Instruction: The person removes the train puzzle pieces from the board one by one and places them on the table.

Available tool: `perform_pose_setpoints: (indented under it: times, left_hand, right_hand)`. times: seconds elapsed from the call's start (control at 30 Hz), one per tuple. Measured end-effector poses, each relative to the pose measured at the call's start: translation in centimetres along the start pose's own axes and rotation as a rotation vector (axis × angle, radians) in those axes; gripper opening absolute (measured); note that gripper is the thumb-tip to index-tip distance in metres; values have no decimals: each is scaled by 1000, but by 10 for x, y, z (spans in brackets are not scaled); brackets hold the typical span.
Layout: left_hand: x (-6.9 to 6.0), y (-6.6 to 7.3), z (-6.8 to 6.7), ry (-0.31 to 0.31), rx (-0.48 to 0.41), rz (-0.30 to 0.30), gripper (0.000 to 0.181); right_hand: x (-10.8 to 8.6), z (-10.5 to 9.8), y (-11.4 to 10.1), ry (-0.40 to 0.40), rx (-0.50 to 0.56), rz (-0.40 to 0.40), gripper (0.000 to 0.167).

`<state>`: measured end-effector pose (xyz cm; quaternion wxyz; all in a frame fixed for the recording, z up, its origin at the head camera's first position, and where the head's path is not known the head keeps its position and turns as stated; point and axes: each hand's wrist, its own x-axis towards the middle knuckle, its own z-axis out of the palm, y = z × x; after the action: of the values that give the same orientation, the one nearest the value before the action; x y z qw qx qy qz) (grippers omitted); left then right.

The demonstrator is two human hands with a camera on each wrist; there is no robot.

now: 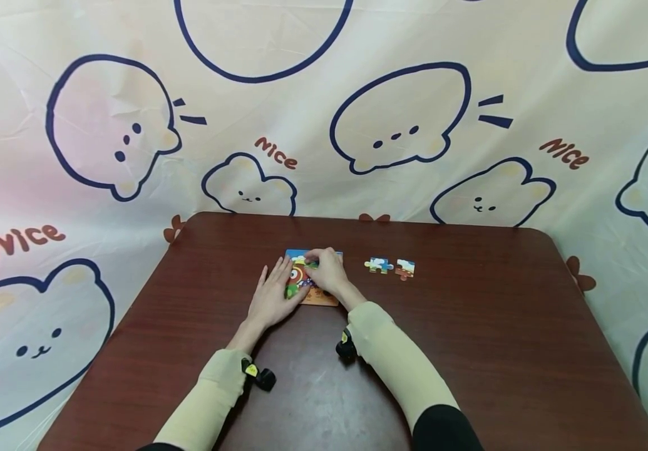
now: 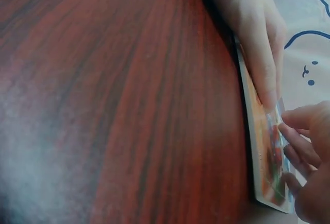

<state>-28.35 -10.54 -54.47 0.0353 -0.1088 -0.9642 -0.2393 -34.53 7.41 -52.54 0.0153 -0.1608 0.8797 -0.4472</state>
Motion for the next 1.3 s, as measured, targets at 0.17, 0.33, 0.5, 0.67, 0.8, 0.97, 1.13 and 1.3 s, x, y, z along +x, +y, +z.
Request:
perform_pose_setpoints:
  times: [0.17,0.33,0.5,0.67,0.8,0.97,1.13,1.3]
  left_hand:
    - [0,-1,-1,2,5,3,91]
    - [1,-1,0,3,0,8,91]
    - [1,1,0,-3,1,6,92]
    - [0,1,-1,3,0,5,92]
    - [-1,0,0,-1,0,5,92]
    - [-2,-1,2,-20,7,0,92]
    - [-2,0,1,-14,19,0,93]
    - [-2,0,-1,-20,25,-5,92]
  right_hand:
    - [1,-1,-4,10,15,44,27]
    - [0,0,-7,32,-2,56,28]
    - [-1,1,-9,39,27,41,28]
    - [2,1,-9,28,70,59,28]
    - [6,5,-8,24,51,99,32]
    - [8,9,-10,32,8,142,38]
    - [8,11,-12,52,4,170,42]
    - [8,13,-10,75,28,162,41]
